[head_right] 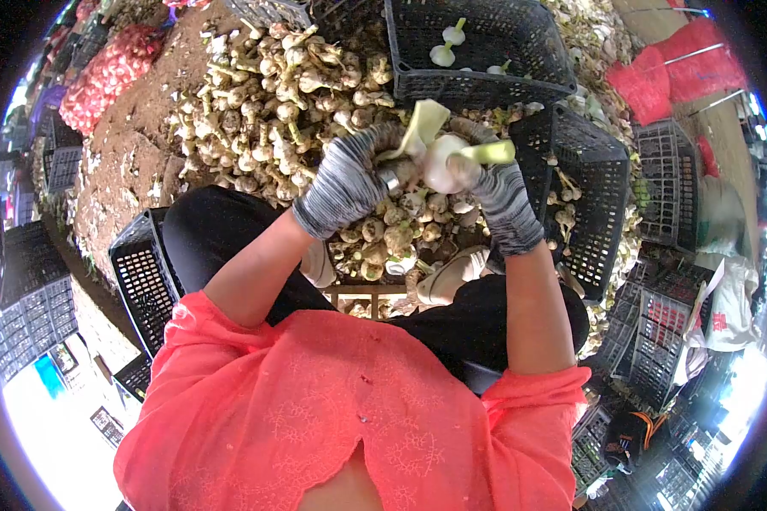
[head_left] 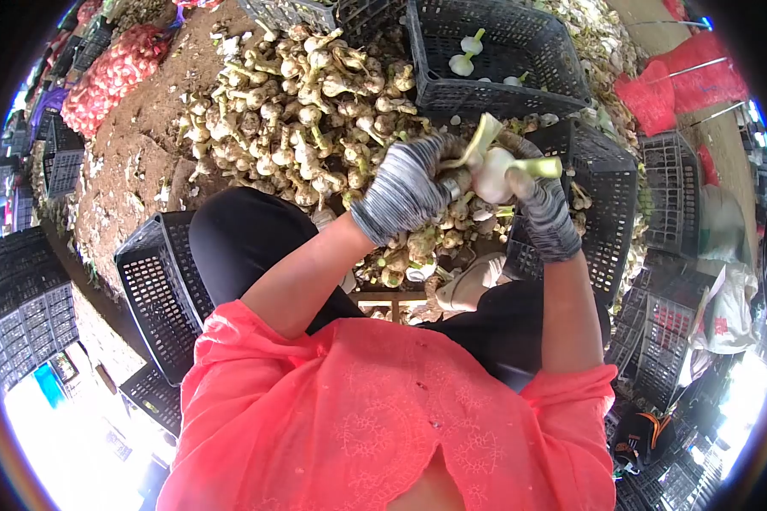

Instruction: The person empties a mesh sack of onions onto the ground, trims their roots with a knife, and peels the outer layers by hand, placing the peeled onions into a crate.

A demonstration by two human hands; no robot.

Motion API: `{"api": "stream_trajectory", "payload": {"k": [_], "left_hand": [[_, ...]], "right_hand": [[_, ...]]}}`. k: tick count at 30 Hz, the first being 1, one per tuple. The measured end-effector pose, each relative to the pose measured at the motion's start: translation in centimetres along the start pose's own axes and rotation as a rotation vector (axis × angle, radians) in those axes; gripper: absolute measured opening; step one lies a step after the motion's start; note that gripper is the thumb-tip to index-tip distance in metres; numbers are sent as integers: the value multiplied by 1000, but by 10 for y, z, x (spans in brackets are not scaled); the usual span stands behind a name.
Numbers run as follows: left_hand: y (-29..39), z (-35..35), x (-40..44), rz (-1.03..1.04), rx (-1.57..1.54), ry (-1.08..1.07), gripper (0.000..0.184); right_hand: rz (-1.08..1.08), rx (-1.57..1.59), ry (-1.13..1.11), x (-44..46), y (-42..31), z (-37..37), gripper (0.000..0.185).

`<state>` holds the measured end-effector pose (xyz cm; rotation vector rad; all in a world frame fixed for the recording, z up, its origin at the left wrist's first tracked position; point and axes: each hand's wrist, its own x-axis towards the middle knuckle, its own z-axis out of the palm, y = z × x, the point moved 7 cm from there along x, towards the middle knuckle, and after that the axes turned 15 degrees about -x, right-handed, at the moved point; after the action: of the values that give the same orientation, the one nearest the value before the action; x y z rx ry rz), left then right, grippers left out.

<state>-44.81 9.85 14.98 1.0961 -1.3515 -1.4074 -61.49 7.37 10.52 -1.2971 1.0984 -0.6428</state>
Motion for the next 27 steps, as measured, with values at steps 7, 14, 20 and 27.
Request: {"api": "stream_trajectory", "payload": {"k": [7,14,20,27], "left_hand": [[-21,-32,17,51,-35,210,28],[-29,-17,16,-111,385,116,31],[-49,15,9,-208,532,-194,38],[-51,32,-12,-303,194,-478,45]], "right_hand": [[-49,273,76,-13,-35,14,48],[-120,758,6,-10,-41,5,51],[55,1027,182,-8,-9,-20,40],[284,695,647,-7,27,-70,40]]}}
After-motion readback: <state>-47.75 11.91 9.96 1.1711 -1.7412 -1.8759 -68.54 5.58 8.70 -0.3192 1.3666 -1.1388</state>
